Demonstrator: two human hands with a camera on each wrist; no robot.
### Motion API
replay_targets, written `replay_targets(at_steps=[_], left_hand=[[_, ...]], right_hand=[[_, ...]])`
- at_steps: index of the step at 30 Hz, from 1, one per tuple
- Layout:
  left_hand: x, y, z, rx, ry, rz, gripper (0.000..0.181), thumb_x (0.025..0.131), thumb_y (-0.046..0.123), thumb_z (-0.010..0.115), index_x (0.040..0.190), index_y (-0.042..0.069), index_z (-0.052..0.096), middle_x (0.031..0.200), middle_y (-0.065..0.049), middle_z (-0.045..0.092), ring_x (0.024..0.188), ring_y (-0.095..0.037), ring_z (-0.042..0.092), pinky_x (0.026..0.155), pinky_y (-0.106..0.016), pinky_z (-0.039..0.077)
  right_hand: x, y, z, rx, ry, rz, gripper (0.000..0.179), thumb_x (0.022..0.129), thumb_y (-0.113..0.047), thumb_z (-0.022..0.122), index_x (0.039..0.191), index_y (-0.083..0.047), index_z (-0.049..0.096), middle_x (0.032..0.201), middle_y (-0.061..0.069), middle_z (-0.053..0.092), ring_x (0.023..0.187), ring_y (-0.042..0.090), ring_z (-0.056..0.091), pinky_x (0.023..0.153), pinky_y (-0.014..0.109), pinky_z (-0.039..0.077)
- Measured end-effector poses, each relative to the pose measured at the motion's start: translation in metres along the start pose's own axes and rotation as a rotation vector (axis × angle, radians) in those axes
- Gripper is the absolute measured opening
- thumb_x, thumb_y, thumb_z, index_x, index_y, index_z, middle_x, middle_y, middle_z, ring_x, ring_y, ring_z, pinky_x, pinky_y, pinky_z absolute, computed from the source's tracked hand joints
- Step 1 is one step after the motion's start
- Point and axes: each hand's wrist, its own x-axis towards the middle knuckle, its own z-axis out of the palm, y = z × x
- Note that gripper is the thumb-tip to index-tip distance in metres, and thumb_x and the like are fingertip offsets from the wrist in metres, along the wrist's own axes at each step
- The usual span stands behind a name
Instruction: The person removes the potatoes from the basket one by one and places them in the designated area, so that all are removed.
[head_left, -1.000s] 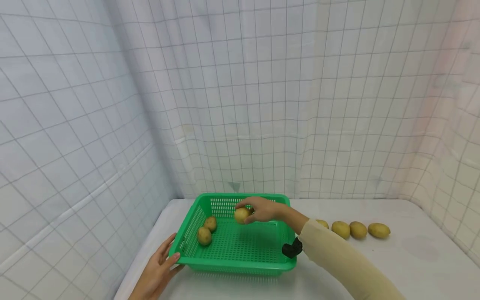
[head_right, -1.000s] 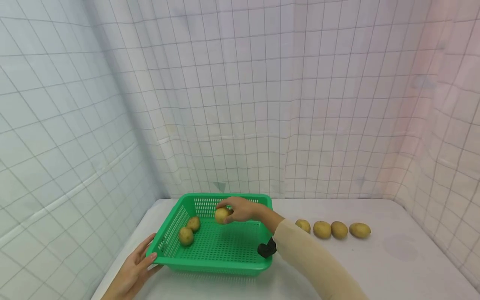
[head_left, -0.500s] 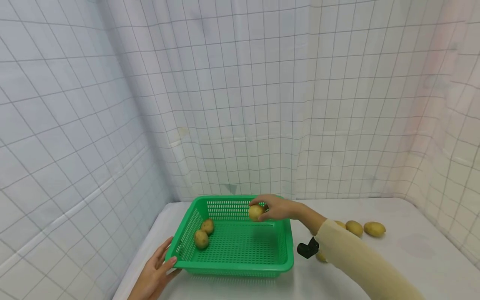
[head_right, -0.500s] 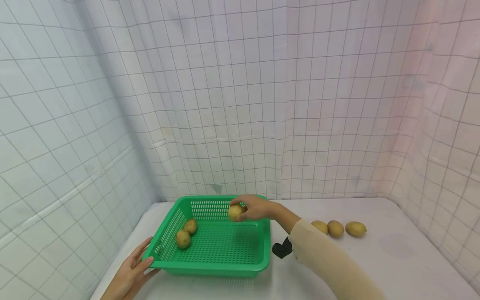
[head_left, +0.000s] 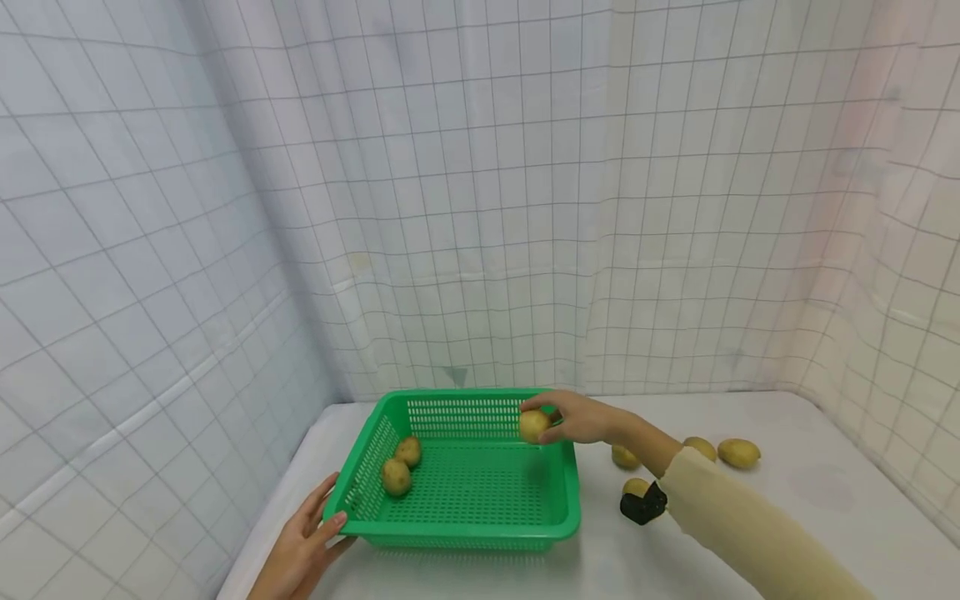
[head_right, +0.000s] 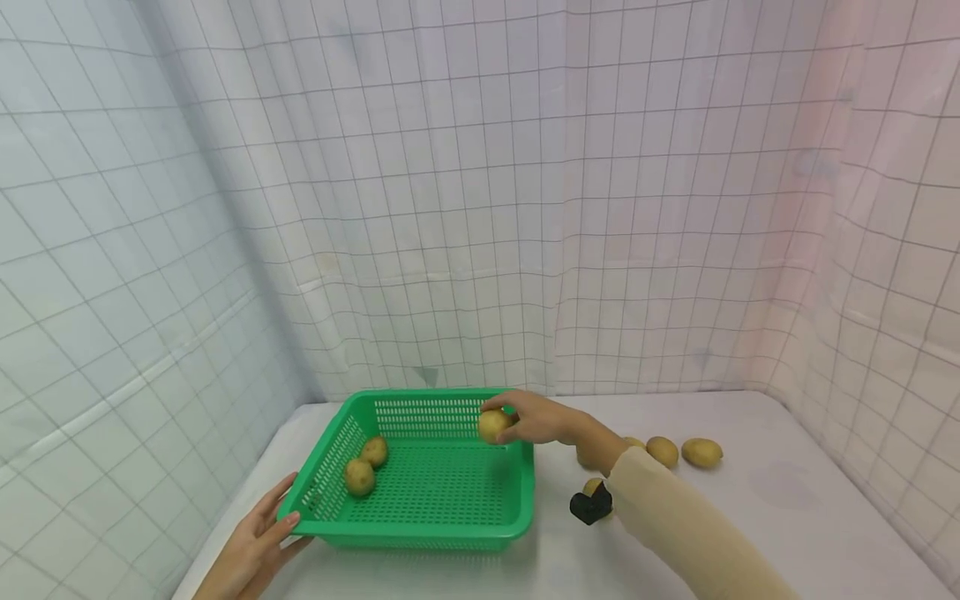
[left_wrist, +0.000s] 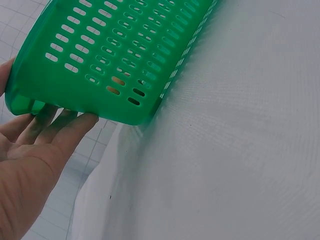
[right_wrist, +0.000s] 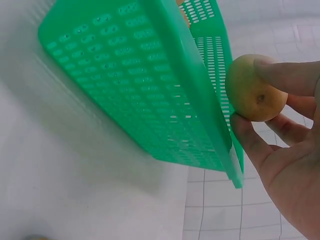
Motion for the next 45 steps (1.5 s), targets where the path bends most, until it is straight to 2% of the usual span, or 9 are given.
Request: replay_targets(at_steps=[2,8,11,19,23,27,32,40,45], left_hand=[[0.000,0.000,-0.001,0.000,-0.005,0.005,0.073,0.109,0.011,0.052,0.166,0.007,0.006,0.165,-0.020,0.014,0.133,-0.019,0.047,0.107,-0.068,0.036],[0.000,0.001,-0.001,-0.002,-0.032,0.015,0.075,0.110,0.012,0.051,0.166,0.006,0.002,0.165,-0.022,0.011,0.136,-0.023,0.044,0.108,-0.067,0.035],[0.000,0.001,-0.001,-0.005,-0.026,0.006,0.075,0.110,0.012,0.052,0.166,0.006,0.003,0.165,-0.020,0.012,0.130,-0.013,0.049,0.108,-0.066,0.037],[-0.002,0.003,0.000,-0.002,-0.022,0.007,0.074,0.110,0.012,0.052,0.166,0.007,0.004,0.164,-0.020,0.012,0.122,-0.004,0.054,0.107,-0.065,0.038],[-0.001,0.003,0.000,0.004,-0.013,0.012,0.074,0.110,0.012,0.052,0.166,0.007,0.005,0.164,-0.022,0.012,0.127,-0.012,0.051,0.107,-0.066,0.038],[0.000,0.002,0.000,0.002,-0.018,0.012,0.074,0.110,0.011,0.051,0.166,0.007,0.003,0.165,-0.022,0.011,0.126,-0.010,0.052,0.107,-0.068,0.036],[0.001,0.000,0.000,-0.007,-0.025,0.010,0.074,0.110,0.011,0.050,0.166,0.007,0.002,0.165,-0.021,0.011,0.119,-0.001,0.055,0.108,-0.068,0.034],[0.001,0.001,0.001,-0.011,-0.022,0.009,0.075,0.110,0.011,0.052,0.166,0.006,0.003,0.164,-0.020,0.012,0.120,-0.001,0.055,0.107,-0.065,0.038],[0.001,0.001,0.001,-0.009,-0.019,0.007,0.075,0.110,0.012,0.051,0.166,0.006,0.002,0.164,-0.021,0.011,0.119,-0.001,0.055,0.107,-0.064,0.039]], right_hand=[[-0.004,0.002,-0.002,-0.015,0.014,0.006,0.054,0.098,-0.014,0.073,0.149,-0.008,0.055,0.149,0.012,0.049,0.128,0.037,0.054,0.098,0.049,0.051],[-0.015,0.006,-0.007,-0.003,0.039,0.026,0.052,0.098,-0.014,0.074,0.147,-0.009,0.057,0.148,0.013,0.049,0.127,0.042,0.053,0.095,0.050,0.053],[-0.022,0.006,-0.009,0.025,0.043,0.037,0.052,0.097,-0.012,0.074,0.146,-0.008,0.057,0.151,0.015,0.046,0.130,0.046,0.051,0.096,0.054,0.053],[-0.038,0.013,-0.017,0.046,0.060,0.036,0.051,0.099,-0.011,0.071,0.147,-0.005,0.055,0.154,0.017,0.043,0.133,0.048,0.049,0.101,0.054,0.050],[-0.046,0.017,-0.020,0.026,0.092,0.075,0.052,0.098,-0.013,0.073,0.147,-0.007,0.056,0.155,0.017,0.043,0.133,0.048,0.049,0.102,0.058,0.048],[-0.053,0.023,-0.023,0.010,0.112,0.095,0.051,0.097,-0.013,0.074,0.145,-0.009,0.057,0.153,0.016,0.046,0.131,0.048,0.051,0.102,0.061,0.047],[-0.063,0.034,-0.024,0.007,0.105,0.088,0.051,0.096,-0.011,0.075,0.144,-0.006,0.058,0.145,0.014,0.052,0.127,0.045,0.055,0.100,0.058,0.049],[-0.083,0.051,-0.025,0.027,0.125,0.106,0.052,0.094,-0.008,0.076,0.143,-0.006,0.058,0.140,0.014,0.053,0.121,0.038,0.058,0.095,0.051,0.051],[-0.094,0.060,-0.028,0.044,0.134,0.123,0.053,0.094,-0.010,0.077,0.143,-0.005,0.058,0.141,0.017,0.053,0.123,0.042,0.056,0.090,0.050,0.052]])
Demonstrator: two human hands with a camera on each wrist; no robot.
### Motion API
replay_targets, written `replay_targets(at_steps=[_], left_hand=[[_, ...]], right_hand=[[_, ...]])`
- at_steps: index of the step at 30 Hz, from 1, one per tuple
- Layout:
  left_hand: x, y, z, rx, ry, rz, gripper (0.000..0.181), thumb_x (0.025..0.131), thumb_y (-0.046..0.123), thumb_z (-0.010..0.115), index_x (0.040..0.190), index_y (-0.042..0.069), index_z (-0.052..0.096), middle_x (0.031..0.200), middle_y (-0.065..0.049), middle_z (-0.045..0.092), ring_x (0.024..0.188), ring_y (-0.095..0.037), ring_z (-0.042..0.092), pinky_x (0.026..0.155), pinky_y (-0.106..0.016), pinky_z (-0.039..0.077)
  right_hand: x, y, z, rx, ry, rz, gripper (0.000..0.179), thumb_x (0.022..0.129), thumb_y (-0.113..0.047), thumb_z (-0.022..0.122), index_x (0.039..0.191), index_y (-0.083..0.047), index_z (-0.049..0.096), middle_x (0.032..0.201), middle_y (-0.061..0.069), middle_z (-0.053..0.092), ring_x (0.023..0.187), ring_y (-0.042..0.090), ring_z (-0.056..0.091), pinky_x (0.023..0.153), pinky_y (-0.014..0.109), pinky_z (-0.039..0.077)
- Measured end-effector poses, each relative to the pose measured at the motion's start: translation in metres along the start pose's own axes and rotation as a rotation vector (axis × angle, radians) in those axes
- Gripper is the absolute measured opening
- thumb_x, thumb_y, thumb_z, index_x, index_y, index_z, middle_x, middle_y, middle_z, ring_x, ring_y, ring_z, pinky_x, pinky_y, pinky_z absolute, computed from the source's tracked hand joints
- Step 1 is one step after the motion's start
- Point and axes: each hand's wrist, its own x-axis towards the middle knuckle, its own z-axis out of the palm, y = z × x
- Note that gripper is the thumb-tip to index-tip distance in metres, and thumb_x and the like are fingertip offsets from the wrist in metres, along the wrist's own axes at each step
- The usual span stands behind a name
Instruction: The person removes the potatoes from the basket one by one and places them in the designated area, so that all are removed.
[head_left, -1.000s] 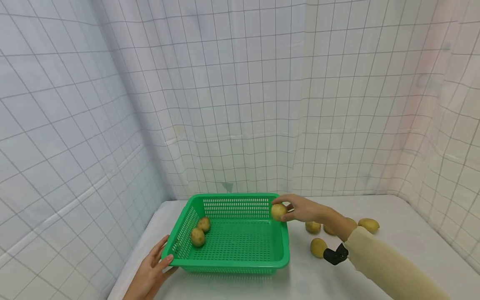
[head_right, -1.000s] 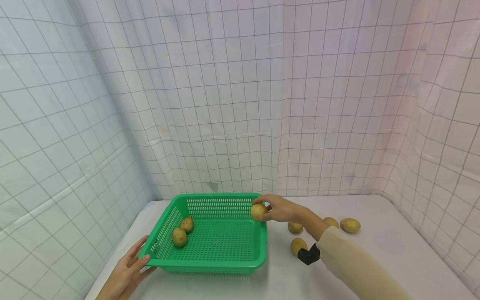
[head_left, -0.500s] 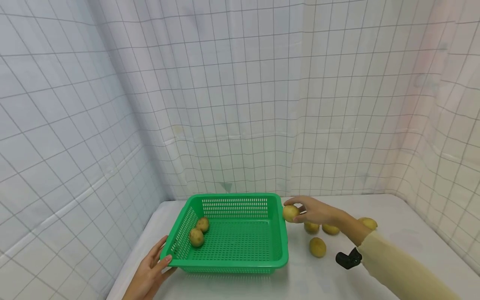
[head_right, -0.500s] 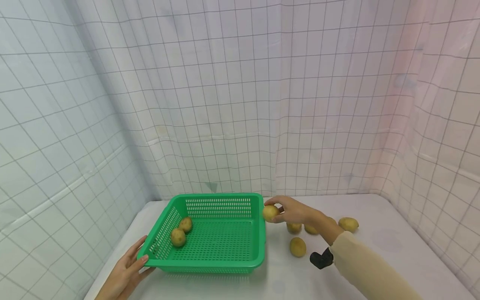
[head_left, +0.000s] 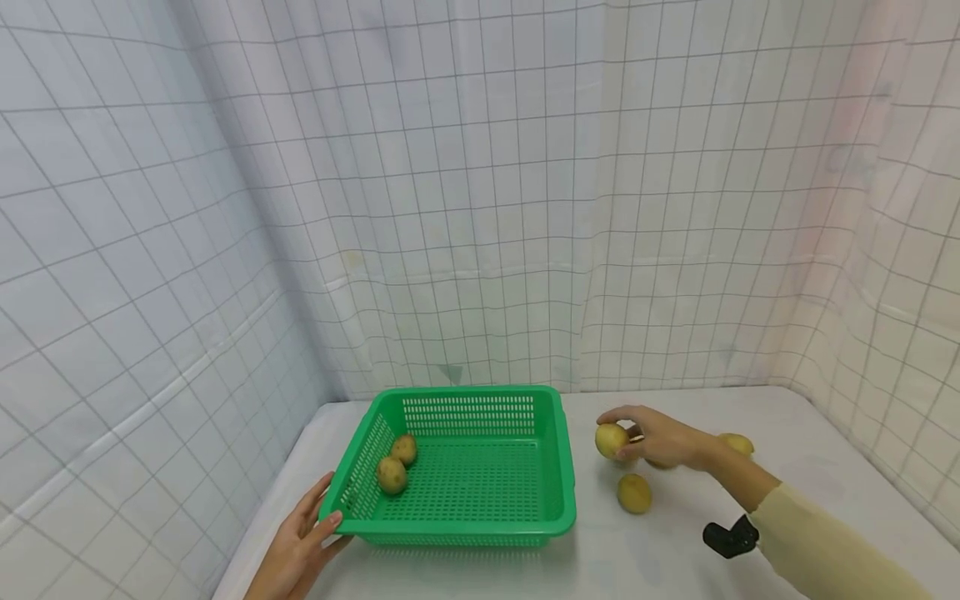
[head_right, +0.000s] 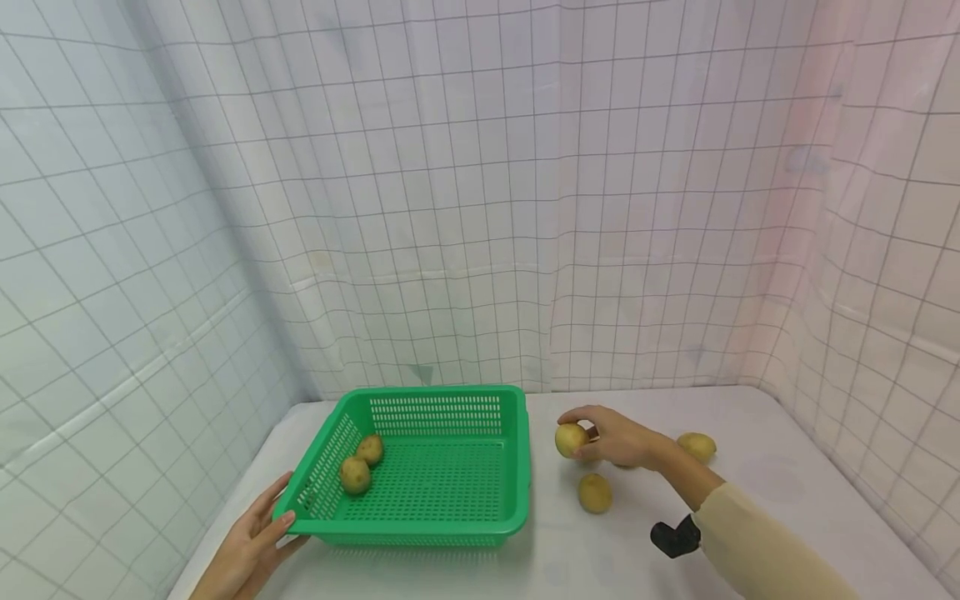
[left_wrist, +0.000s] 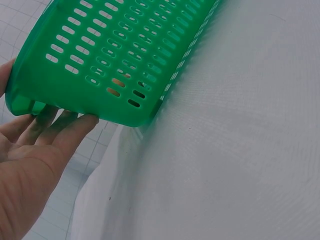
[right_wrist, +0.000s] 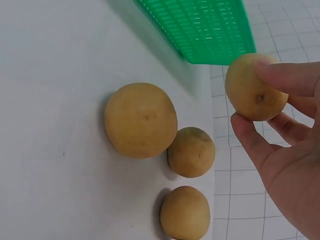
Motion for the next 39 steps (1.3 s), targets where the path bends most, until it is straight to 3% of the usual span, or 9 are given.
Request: replay_targets(at_steps=[12,20,30,34,37,39], left_hand=[[0.002,-0.002,-0.001,0.003,0.011,-0.021,0.076,0.110,0.013,0.051,0.166,0.006,0.000,0.164,-0.022,0.011,0.118,-0.001,0.055,0.107,-0.066,0.037],[0.003,-0.002,0.000,0.004,0.022,-0.034,0.076,0.110,0.014,0.052,0.167,0.008,0.002,0.165,-0.021,0.011,0.131,-0.018,0.048,0.107,-0.066,0.037],[0.002,-0.004,0.001,-0.008,0.014,-0.032,0.078,0.109,0.015,0.055,0.167,0.009,0.003,0.166,-0.019,0.010,0.117,0.002,0.055,0.108,-0.064,0.038],[0.002,-0.003,0.002,-0.018,0.007,-0.024,0.078,0.109,0.014,0.054,0.167,0.007,0.001,0.166,-0.020,0.010,0.117,0.001,0.056,0.108,-0.066,0.036],[0.001,-0.001,0.001,-0.016,0.010,-0.019,0.077,0.110,0.012,0.052,0.166,0.007,0.000,0.166,-0.021,0.010,0.117,0.000,0.056,0.108,-0.067,0.035],[0.000,0.000,0.000,-0.012,0.015,-0.021,0.076,0.110,0.012,0.051,0.166,0.007,0.001,0.166,-0.021,0.010,0.118,-0.001,0.056,0.108,-0.068,0.034]], right_hand=[[-0.026,0.019,-0.007,0.023,0.013,0.015,0.052,0.095,-0.010,0.075,0.144,-0.004,0.057,0.150,0.023,0.046,0.127,0.049,0.052,0.100,0.057,0.050],[-0.044,0.032,-0.008,0.034,0.029,0.026,0.053,0.095,-0.012,0.075,0.144,-0.002,0.056,0.148,0.025,0.047,0.127,0.046,0.051,0.099,0.061,0.047],[-0.064,0.058,-0.009,-0.034,0.068,0.063,0.060,0.091,-0.017,0.081,0.144,-0.003,0.058,0.139,0.018,0.053,0.119,0.035,0.048,0.095,0.051,0.046],[-0.072,0.065,-0.006,-0.022,0.079,0.055,0.056,0.091,-0.020,0.080,0.142,-0.004,0.060,0.132,0.016,0.049,0.124,0.044,0.046,0.099,0.061,0.044],[-0.073,0.070,-0.003,0.016,0.058,0.045,0.055,0.093,-0.018,0.078,0.142,-0.002,0.059,0.138,0.023,0.048,0.128,0.051,0.045,0.100,0.064,0.044],[-0.072,0.074,-0.001,0.050,0.037,0.041,0.056,0.094,-0.015,0.076,0.143,0.002,0.056,0.142,0.028,0.045,0.127,0.051,0.048,0.099,0.059,0.047]])
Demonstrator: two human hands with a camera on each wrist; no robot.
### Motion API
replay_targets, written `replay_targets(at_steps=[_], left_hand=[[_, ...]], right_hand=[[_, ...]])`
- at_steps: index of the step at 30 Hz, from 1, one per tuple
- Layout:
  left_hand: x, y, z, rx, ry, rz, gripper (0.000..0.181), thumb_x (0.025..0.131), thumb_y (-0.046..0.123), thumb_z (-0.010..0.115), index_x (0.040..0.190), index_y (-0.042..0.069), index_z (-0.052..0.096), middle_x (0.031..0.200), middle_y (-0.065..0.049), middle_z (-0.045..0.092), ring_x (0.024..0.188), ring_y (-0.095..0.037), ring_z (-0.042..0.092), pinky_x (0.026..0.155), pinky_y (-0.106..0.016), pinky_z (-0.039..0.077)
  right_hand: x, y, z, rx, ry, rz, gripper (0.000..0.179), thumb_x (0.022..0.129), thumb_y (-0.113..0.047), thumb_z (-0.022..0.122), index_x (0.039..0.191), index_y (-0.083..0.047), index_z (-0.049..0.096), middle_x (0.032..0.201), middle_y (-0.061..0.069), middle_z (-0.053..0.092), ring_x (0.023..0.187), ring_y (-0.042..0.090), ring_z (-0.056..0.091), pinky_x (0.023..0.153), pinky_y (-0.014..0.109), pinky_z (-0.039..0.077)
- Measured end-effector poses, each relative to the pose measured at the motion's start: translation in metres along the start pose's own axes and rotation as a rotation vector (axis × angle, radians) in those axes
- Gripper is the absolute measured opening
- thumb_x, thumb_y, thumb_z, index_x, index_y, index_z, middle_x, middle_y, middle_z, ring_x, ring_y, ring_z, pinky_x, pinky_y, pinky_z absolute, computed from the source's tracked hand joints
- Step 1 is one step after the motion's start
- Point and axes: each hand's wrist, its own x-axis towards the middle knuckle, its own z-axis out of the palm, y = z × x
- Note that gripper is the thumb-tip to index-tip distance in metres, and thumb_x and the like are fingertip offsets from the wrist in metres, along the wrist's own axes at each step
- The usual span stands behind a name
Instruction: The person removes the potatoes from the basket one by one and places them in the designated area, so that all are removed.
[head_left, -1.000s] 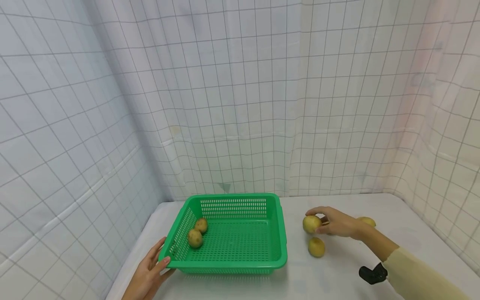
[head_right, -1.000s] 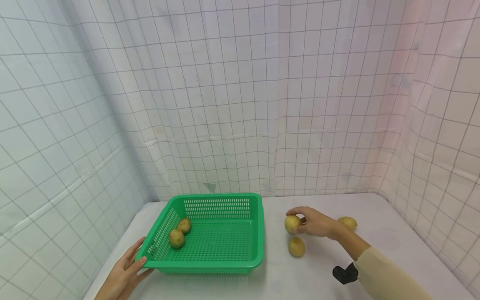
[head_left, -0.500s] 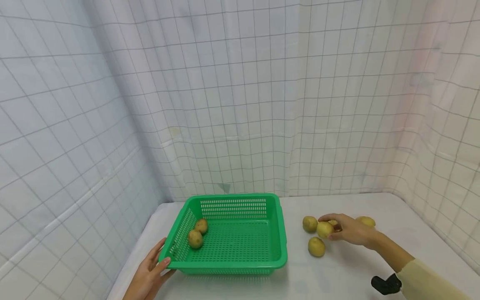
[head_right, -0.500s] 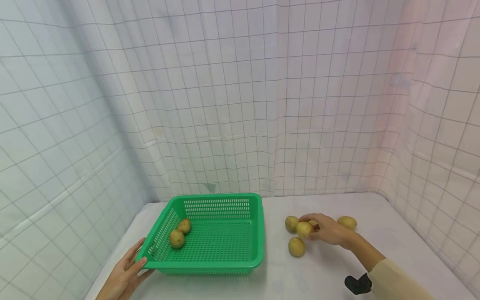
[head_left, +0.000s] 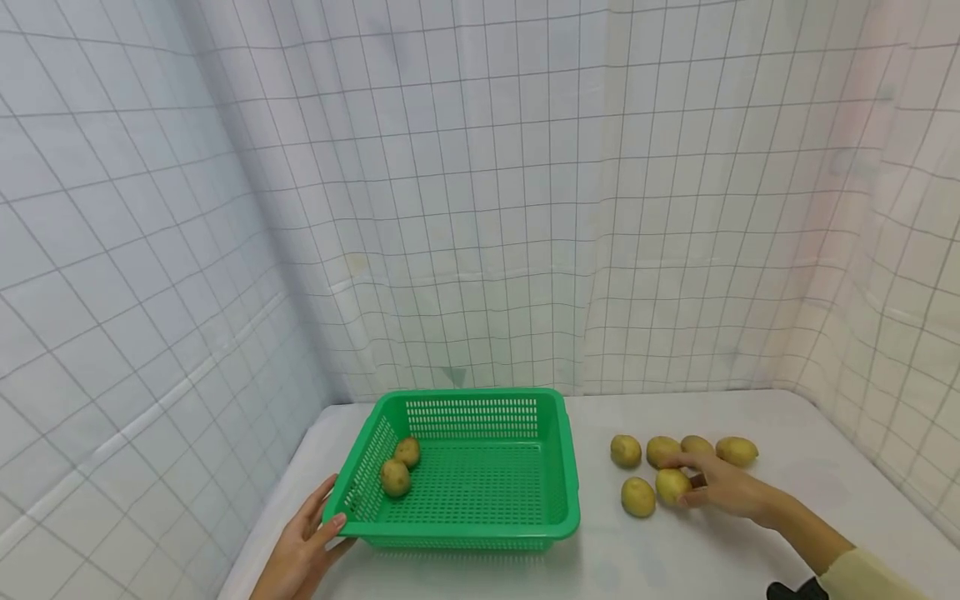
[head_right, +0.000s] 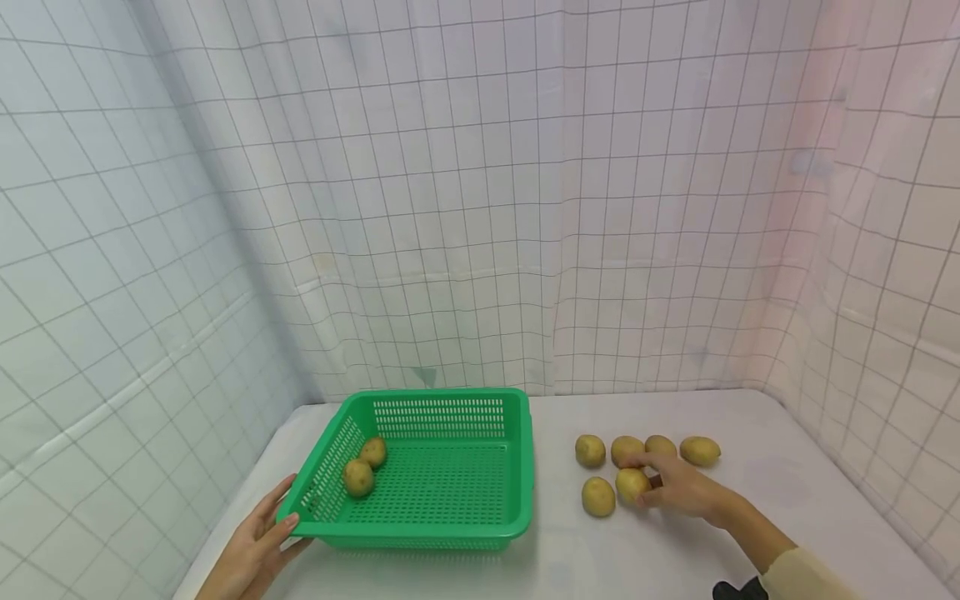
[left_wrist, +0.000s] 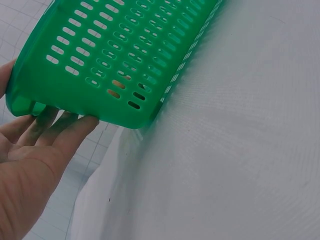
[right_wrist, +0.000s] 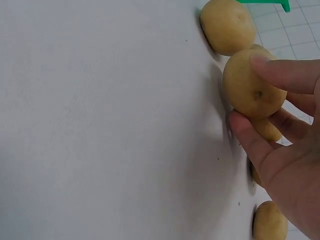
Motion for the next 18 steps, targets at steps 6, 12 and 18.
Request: replay_targets(at_steps=[6,12,18], left_hand=[[0.0004,0.0013,0.0001,0.011,0.001,0.003,0.076,0.110,0.012,0.051,0.167,0.007,0.000,0.165,-0.021,0.010,0.118,-0.002,0.056,0.107,-0.069,0.034],[0.0005,0.0015,0.0002,0.019,-0.005,0.007,0.078,0.110,0.013,0.052,0.166,0.007,-0.001,0.166,-0.023,0.008,0.116,0.003,0.055,0.107,-0.069,0.034],[0.0003,0.0002,0.0011,0.024,0.018,-0.021,0.079,0.109,0.015,0.055,0.167,0.009,0.002,0.167,-0.021,0.009,0.118,0.001,0.053,0.108,-0.068,0.034]], right_hand=[[0.0017,0.0108,0.0017,0.037,-0.015,-0.012,0.056,0.093,-0.009,0.075,0.142,0.007,0.053,0.147,0.032,0.041,0.121,0.045,0.055,0.088,0.034,0.053],[0.0024,0.0114,0.0016,0.001,-0.021,-0.010,0.056,0.093,-0.010,0.077,0.142,0.005,0.054,0.145,0.028,0.045,0.120,0.043,0.054,0.090,0.040,0.052],[0.0011,0.0106,0.0014,-0.029,-0.023,0.016,0.058,0.093,-0.017,0.077,0.143,0.001,0.055,0.146,0.026,0.045,0.120,0.041,0.054,0.093,0.049,0.050]])
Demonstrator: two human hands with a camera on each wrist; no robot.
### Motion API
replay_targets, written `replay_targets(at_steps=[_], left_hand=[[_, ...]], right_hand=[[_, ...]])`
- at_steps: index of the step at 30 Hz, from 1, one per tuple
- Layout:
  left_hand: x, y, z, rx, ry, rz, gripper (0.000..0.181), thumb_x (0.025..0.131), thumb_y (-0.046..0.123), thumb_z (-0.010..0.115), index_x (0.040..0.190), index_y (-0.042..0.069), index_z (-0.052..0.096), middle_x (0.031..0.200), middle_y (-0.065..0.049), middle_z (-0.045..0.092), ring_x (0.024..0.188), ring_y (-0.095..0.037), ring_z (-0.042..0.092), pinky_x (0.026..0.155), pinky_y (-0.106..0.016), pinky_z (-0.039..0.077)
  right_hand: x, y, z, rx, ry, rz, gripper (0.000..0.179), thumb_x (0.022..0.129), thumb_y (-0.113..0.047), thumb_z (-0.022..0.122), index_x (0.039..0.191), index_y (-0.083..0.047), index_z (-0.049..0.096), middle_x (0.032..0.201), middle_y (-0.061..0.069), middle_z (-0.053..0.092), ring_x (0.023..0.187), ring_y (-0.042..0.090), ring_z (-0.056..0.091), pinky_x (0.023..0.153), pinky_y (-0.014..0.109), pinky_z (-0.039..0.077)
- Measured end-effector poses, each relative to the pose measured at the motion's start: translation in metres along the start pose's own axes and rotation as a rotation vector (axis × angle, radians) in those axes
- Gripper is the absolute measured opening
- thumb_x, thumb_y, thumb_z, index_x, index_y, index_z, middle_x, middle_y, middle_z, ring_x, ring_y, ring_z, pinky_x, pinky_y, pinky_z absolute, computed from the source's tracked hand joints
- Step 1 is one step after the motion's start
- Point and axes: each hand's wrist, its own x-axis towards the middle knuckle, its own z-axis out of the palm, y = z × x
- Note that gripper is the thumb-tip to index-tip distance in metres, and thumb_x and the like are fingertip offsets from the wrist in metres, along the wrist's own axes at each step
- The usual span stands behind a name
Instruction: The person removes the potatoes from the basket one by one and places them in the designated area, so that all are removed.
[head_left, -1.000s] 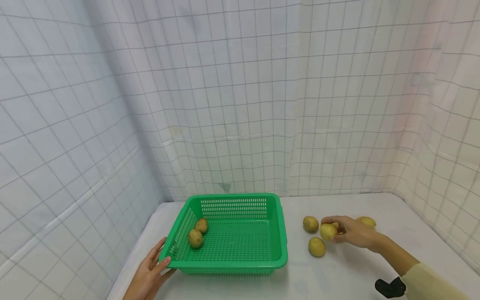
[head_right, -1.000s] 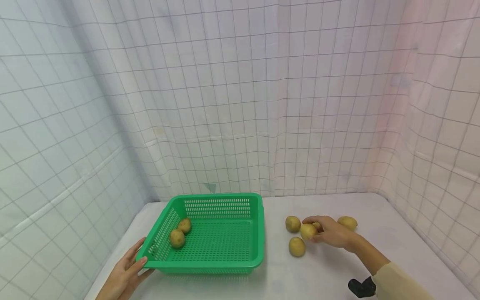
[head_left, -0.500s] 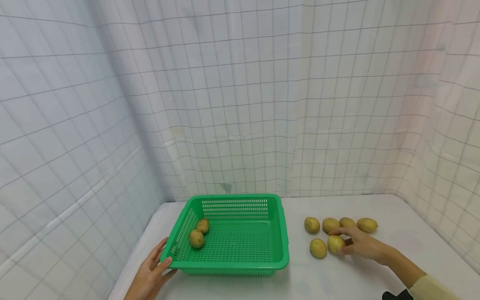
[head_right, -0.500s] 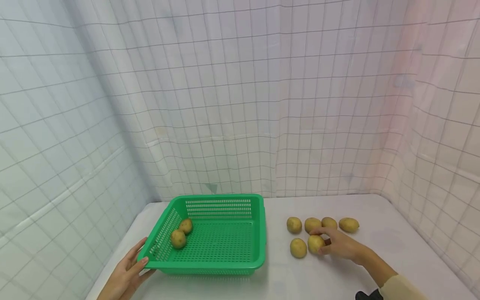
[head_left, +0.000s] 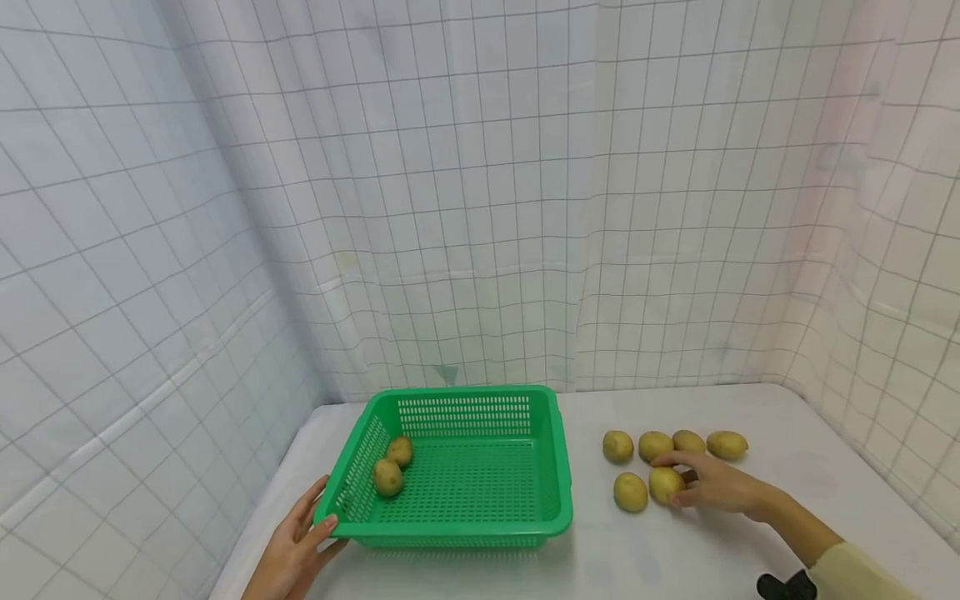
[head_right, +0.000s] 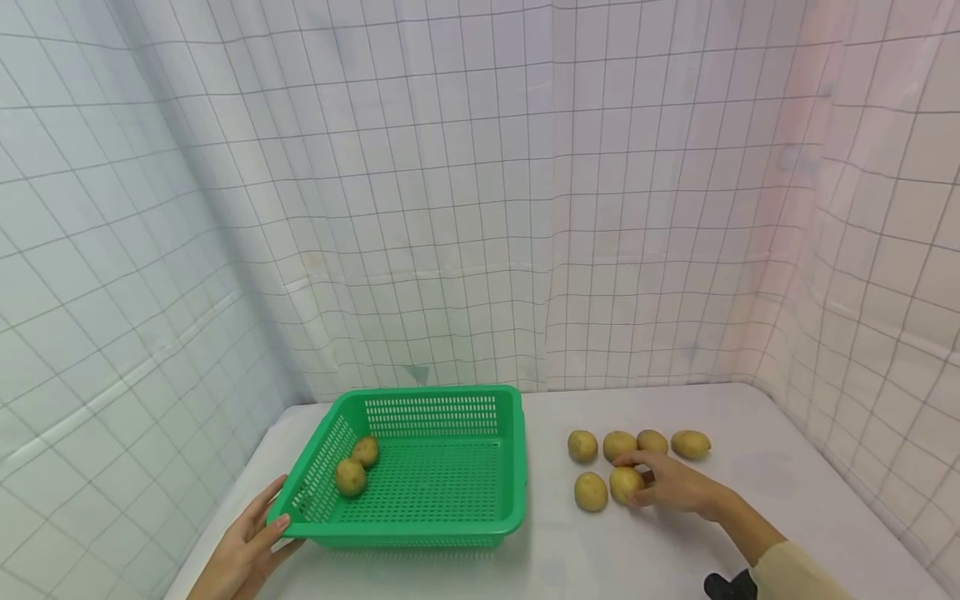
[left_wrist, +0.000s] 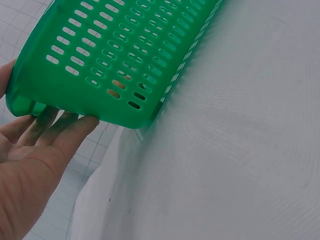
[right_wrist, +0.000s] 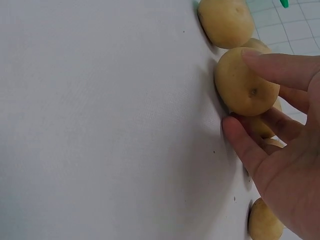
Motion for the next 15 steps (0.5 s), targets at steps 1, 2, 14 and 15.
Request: replay_targets(at_steps=[1,2,14,15], left_hand=[[0.0002,0.0000,-0.0001,0.002,-0.002,-0.001,0.079,0.109,0.015,0.055,0.167,0.009,0.002,0.167,-0.021,0.008,0.118,0.001,0.053,0.108,-0.068,0.034],[0.0004,0.0000,-0.0004,0.004,-0.004,0.000,0.079,0.109,0.016,0.055,0.167,0.009,0.001,0.167,-0.021,0.008,0.119,0.001,0.052,0.108,-0.068,0.034],[0.0024,-0.0015,-0.0012,-0.003,-0.027,0.014,0.081,0.109,0.015,0.055,0.167,0.008,0.000,0.166,-0.022,0.007,0.115,0.005,0.055,0.107,-0.067,0.036],[0.0022,-0.0014,-0.0012,-0.002,-0.025,0.015,0.080,0.109,0.015,0.055,0.167,0.008,0.000,0.166,-0.022,0.007,0.115,0.005,0.055,0.107,-0.067,0.036]], right_hand=[[-0.0001,-0.0004,-0.0003,-0.002,0.002,0.009,0.058,0.093,-0.018,0.078,0.144,0.000,0.055,0.146,0.025,0.045,0.121,0.041,0.053,0.093,0.050,0.050],[0.0000,-0.0005,-0.0008,-0.003,0.001,0.011,0.058,0.094,-0.018,0.077,0.144,-0.001,0.055,0.146,0.026,0.045,0.121,0.042,0.053,0.094,0.052,0.049],[0.0011,0.0005,-0.0056,0.009,0.012,-0.011,0.046,0.096,-0.014,0.074,0.137,0.002,0.059,0.135,0.020,0.053,0.118,0.038,0.056,0.091,0.039,0.053],[0.0008,0.0005,-0.0060,0.009,0.018,-0.011,0.044,0.096,-0.013,0.074,0.134,0.002,0.060,0.133,0.018,0.054,0.117,0.036,0.056,0.089,0.035,0.053]])
